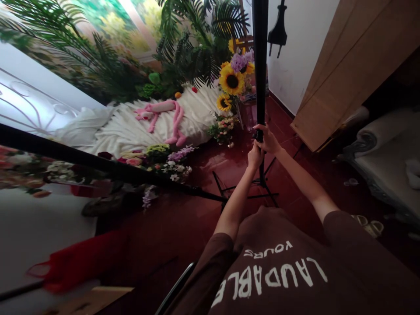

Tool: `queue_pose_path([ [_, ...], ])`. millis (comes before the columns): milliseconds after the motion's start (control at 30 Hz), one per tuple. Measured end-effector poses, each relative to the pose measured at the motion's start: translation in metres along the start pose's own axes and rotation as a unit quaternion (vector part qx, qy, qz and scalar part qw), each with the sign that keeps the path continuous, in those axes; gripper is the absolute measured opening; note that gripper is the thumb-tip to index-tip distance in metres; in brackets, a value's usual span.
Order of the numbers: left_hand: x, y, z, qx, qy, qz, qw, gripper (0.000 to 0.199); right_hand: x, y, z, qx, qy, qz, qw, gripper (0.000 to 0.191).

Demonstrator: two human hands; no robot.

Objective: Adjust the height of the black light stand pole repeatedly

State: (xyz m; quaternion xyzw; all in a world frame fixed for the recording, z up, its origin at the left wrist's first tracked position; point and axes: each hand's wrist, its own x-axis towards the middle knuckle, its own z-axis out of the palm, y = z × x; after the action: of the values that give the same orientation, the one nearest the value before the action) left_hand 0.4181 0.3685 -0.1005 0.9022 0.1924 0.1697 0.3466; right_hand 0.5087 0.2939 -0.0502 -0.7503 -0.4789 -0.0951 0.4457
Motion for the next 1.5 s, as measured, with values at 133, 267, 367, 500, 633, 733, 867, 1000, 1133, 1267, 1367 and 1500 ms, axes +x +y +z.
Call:
queue_pose_path([
  [133,0.0,-0.002,0.001,0.002,-0.017,-0.007,1.0,0.057,-0.004,-0.013,-0.006,0.007,-0.001,0.008,1.0,0.064],
  [267,-0.001,-0.002,0.002,-0.001,-0.011,-0.008,1.0,0.054,-0.021,-0.025,-0.02,0.03,0.003,-0.005,1.0,0.074],
  [367,-0.003,0.001,0.002,-0.002,-0.006,-0.013,1.0,0.048,-0.044,-0.021,-0.03,0.06,0.012,0.01,0.998,0.07],
  [500,-0.004,0.005,0.0,0.0,-0.005,-0.014,1.0,0.051,-0.073,-0.006,-0.035,0.087,0.053,0.106,0.989,0.057],
  [633,-0.004,0.006,0.0,0.003,-0.005,-0.017,1.0,0.055,-0.081,0.003,-0.033,0.15,0.1,0.218,0.959,0.045],
  [733,-0.004,0.006,0.001,0.003,-0.004,-0.017,1.0,0.056,-0.073,0.004,-0.031,0.206,0.12,0.277,0.931,0.037],
  [867,-0.003,0.005,0.002,-0.001,-0.004,-0.017,1.0,0.055,-0.059,0.001,-0.027,0.284,0.116,0.392,0.867,0.029],
  [1000,-0.003,0.006,0.001,0.0,-0.005,-0.02,1.0,0.056,-0.05,-0.004,-0.024,0.334,0.105,0.462,0.815,0.023],
  [1133,-0.005,0.007,0.001,-0.004,0.004,-0.021,1.0,0.058,-0.042,-0.008,-0.021,0.332,0.139,0.487,0.796,0.018],
  [1267,-0.006,0.012,-0.002,-0.022,0.0,-0.031,0.999,0.054,-0.034,-0.011,-0.017,0.349,0.166,0.516,0.764,0.01],
  [1367,-0.008,0.016,-0.007,-0.07,-0.005,-0.037,0.997,0.048,-0.035,-0.013,-0.012,0.388,0.194,0.516,0.739,0.006],
  [1500,-0.032,-0.001,-0.015,-0.188,0.005,-0.043,0.981,0.036,-0.052,-0.018,0.0,0.422,0.246,0.544,0.683,0.013],
])
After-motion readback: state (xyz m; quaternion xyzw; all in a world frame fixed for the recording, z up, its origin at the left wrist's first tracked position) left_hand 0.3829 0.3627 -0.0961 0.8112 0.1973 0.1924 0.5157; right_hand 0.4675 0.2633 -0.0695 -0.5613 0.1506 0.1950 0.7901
